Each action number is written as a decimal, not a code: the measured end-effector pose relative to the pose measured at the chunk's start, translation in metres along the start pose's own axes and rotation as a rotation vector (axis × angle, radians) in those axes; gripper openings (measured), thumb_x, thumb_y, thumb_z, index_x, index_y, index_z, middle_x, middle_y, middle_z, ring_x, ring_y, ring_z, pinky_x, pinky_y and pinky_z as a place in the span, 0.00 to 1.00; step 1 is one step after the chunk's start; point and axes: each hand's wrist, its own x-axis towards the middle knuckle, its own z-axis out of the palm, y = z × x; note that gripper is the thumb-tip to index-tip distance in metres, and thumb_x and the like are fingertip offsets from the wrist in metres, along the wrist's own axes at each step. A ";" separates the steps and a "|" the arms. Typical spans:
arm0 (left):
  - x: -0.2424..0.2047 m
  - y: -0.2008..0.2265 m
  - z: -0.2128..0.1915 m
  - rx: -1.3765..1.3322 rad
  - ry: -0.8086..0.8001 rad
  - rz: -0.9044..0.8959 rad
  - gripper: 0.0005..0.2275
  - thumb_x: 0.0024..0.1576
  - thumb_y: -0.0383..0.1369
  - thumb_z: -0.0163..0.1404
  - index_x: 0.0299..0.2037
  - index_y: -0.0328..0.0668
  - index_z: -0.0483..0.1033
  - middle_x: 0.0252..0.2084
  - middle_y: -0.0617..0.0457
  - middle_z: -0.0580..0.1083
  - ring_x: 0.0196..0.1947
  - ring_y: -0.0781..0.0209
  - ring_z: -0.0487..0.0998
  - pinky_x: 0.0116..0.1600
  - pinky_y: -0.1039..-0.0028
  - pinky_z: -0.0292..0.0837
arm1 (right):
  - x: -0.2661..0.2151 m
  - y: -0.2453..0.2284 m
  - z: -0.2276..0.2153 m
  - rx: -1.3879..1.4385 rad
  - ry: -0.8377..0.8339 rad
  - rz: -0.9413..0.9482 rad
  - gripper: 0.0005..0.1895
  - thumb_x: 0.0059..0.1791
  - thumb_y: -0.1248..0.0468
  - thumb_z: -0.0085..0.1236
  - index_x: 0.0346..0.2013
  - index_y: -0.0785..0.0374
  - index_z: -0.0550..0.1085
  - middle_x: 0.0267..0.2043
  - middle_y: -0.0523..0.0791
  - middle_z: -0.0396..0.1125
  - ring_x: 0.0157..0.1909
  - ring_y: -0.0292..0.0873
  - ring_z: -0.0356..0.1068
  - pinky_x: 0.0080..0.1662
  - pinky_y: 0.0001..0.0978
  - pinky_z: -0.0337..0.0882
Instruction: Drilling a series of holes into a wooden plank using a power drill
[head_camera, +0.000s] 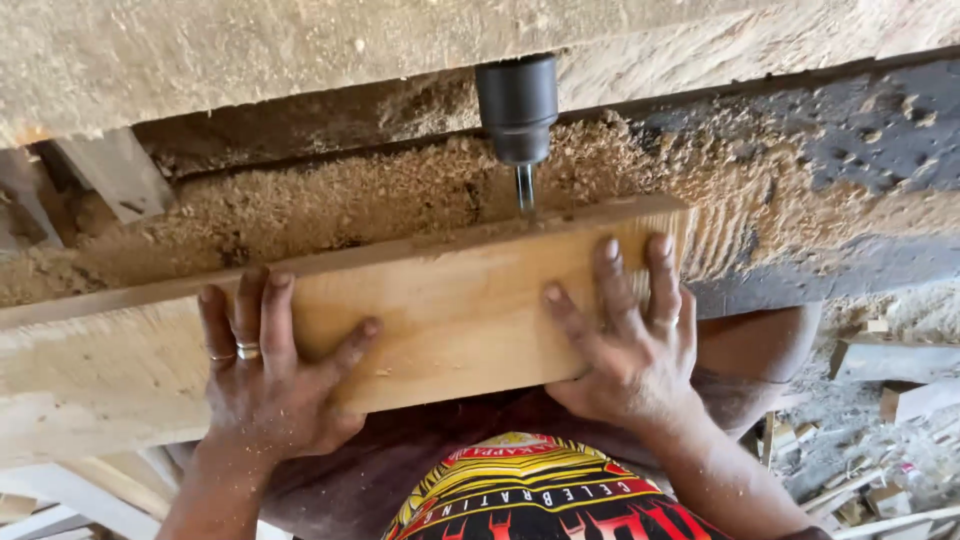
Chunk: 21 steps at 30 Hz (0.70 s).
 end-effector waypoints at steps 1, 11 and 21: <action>-0.001 0.003 -0.003 -0.003 -0.010 -0.001 0.41 0.40 0.59 0.51 0.71 0.78 0.61 0.74 0.31 0.41 0.73 0.17 0.41 0.70 0.18 0.37 | -0.001 -0.006 -0.005 0.006 -0.009 0.002 0.47 0.37 0.34 0.70 0.70 0.38 0.70 0.83 0.50 0.37 0.83 0.62 0.33 0.61 0.60 0.65; -0.002 -0.001 -0.001 -0.010 0.116 0.034 0.30 0.63 0.63 0.26 0.74 0.75 0.58 0.78 0.33 0.39 0.78 0.25 0.41 0.75 0.25 0.36 | -0.004 -0.014 0.005 0.069 0.021 0.048 0.39 0.42 0.42 0.71 0.67 0.38 0.71 0.80 0.51 0.44 0.81 0.64 0.40 0.62 0.62 0.67; 0.001 -0.005 -0.001 -0.025 0.099 0.012 0.27 0.62 0.61 0.32 0.70 0.76 0.65 0.77 0.35 0.41 0.76 0.26 0.45 0.75 0.27 0.35 | 0.001 -0.010 0.009 0.077 0.014 0.006 0.37 0.42 0.43 0.69 0.65 0.39 0.73 0.80 0.51 0.44 0.81 0.65 0.37 0.65 0.63 0.64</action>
